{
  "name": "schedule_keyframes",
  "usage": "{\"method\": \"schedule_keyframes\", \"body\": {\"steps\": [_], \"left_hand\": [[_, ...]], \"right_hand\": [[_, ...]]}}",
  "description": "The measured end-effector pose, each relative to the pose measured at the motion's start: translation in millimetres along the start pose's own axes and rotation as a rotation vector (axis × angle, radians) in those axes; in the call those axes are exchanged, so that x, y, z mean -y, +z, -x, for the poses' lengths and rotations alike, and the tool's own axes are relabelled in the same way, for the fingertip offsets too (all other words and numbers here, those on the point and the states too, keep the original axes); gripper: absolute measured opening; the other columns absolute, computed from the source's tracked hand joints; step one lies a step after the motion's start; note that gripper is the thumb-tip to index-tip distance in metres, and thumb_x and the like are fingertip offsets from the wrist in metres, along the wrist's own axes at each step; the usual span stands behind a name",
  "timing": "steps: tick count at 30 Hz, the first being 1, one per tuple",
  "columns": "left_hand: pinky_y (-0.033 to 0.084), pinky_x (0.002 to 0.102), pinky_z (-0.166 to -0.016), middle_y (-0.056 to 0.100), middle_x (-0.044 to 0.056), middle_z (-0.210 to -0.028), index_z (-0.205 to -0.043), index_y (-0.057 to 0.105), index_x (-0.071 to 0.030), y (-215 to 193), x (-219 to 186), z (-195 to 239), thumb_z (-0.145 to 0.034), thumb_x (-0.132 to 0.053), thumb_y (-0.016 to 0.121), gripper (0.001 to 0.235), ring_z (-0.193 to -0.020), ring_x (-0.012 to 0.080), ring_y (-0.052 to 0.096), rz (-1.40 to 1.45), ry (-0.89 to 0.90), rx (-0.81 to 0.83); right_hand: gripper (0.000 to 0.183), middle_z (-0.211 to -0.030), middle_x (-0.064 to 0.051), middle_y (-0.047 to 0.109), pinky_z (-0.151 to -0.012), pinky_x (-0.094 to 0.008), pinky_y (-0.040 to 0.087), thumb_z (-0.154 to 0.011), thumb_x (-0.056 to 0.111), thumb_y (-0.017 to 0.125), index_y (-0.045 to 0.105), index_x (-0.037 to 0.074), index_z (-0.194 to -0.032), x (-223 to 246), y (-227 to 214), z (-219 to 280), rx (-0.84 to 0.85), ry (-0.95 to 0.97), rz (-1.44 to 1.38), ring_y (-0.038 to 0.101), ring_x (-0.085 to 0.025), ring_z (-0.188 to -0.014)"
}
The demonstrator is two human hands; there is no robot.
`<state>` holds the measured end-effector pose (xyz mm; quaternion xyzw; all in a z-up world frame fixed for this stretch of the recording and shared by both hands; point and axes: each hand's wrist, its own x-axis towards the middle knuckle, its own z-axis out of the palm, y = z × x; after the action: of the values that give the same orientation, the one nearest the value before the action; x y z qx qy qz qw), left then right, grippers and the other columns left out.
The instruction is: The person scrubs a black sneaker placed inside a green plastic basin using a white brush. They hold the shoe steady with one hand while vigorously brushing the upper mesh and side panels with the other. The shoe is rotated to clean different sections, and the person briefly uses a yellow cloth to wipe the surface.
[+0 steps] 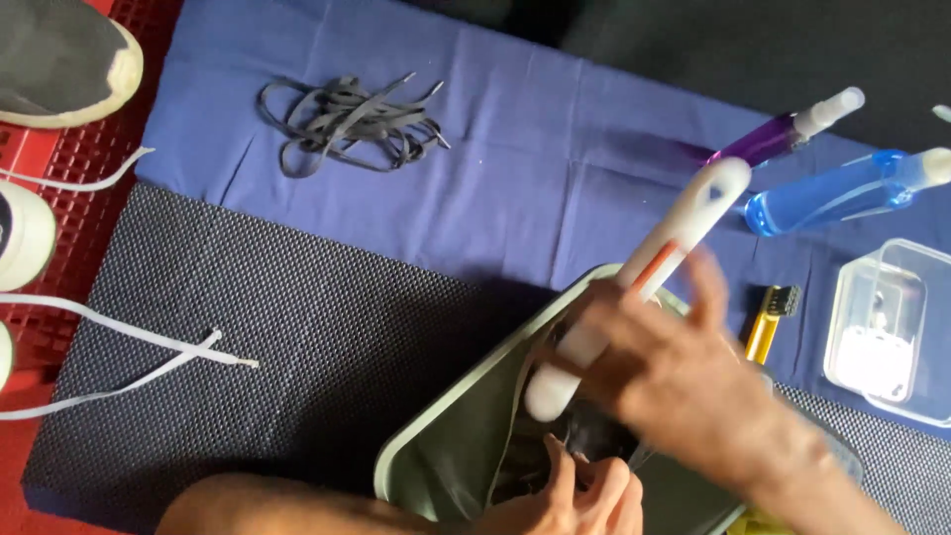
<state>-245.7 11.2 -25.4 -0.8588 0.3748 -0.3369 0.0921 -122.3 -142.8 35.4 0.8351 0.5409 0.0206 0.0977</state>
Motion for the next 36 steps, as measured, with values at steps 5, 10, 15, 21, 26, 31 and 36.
{"method": "schedule_keyframes", "body": {"steps": [5,10,15,21,26,31,36], "left_hand": [[0.058,0.037,-0.062,0.038,-0.003,-0.071,-0.071,0.046,-0.020,3.2,-4.7,-4.9,-0.090,0.006,0.041,0.032,-0.067,0.0111,0.037,0.004,-0.076,-0.064],[0.058,0.036,-0.063,0.039,0.000,-0.071,-0.071,0.046,-0.017,-2.6,-2.4,-3.6,-0.085,0.011,0.045,0.032,-0.068,0.0124,0.041,-0.001,-0.025,-0.032],[0.060,0.035,-0.061,0.030,-0.004,-0.069,-0.071,0.043,-0.018,12.9,-14.7,1.2,-0.079,0.012,0.043,0.031,-0.065,0.0099,0.035,-0.078,-0.010,-0.079],[0.056,0.036,-0.058,0.033,-0.004,-0.073,-0.073,0.043,-0.018,18.3,-19.6,4.9,-0.101,-0.004,0.044,0.031,-0.065,0.0122,0.037,-0.078,0.012,-0.091],[0.061,0.036,-0.061,0.030,-0.003,-0.068,-0.069,0.042,-0.017,5.3,-10.9,-0.6,-0.079,0.014,0.044,0.033,-0.065,0.0097,0.035,-0.071,-0.005,-0.039],[0.060,0.038,-0.061,0.031,-0.002,-0.071,-0.070,0.044,-0.015,6.9,-13.3,1.0,-0.081,0.013,0.045,0.030,-0.066,0.0110,0.036,-0.093,0.039,-0.036],[0.054,0.033,-0.057,0.033,-0.004,-0.070,-0.068,0.040,-0.020,10.0,-12.8,-0.1,-0.085,0.007,0.039,0.032,-0.065,0.0101,0.034,-0.058,-0.038,-0.069]], "right_hand": [[0.061,-0.120,-0.004,0.059,-0.108,-0.082,0.026,-0.073,0.022,0.072,0.062,0.045,-0.129,0.4,-14.8,-8.1,-0.055,0.095,0.086,0.050,-0.032,-0.125],[0.062,-0.140,-0.012,0.053,-0.095,-0.084,0.037,-0.070,0.030,0.066,0.060,0.053,-0.128,-15.5,5.4,3.2,0.017,0.118,0.210,0.042,-0.036,-0.136],[0.049,-0.130,-0.001,0.057,-0.098,-0.084,0.031,-0.067,0.028,0.075,0.072,0.040,-0.114,10.8,-9.3,-9.8,-0.184,-0.012,-0.022,0.048,-0.025,-0.124],[0.044,-0.116,-0.008,0.060,-0.100,-0.078,0.034,-0.082,0.029,0.069,0.068,0.034,-0.126,18.5,-17.1,-9.4,-0.185,-0.043,-0.036,0.051,-0.031,-0.125],[0.057,-0.130,-0.010,0.057,-0.090,-0.083,0.043,-0.073,0.018,0.066,0.065,0.032,-0.128,-6.5,0.8,15.3,-0.070,0.094,0.129,0.052,-0.035,-0.127],[0.063,-0.129,-0.002,0.053,-0.088,-0.089,0.034,-0.069,0.013,0.068,0.065,0.040,-0.127,-7.0,-5.3,10.2,-0.143,0.008,0.035,0.047,-0.028,-0.125],[0.058,-0.118,-0.004,0.056,-0.098,-0.077,0.033,-0.080,0.018,0.073,0.065,0.043,-0.131,9.5,-6.1,12.5,-0.215,0.035,0.037,0.050,-0.031,-0.121]]}}
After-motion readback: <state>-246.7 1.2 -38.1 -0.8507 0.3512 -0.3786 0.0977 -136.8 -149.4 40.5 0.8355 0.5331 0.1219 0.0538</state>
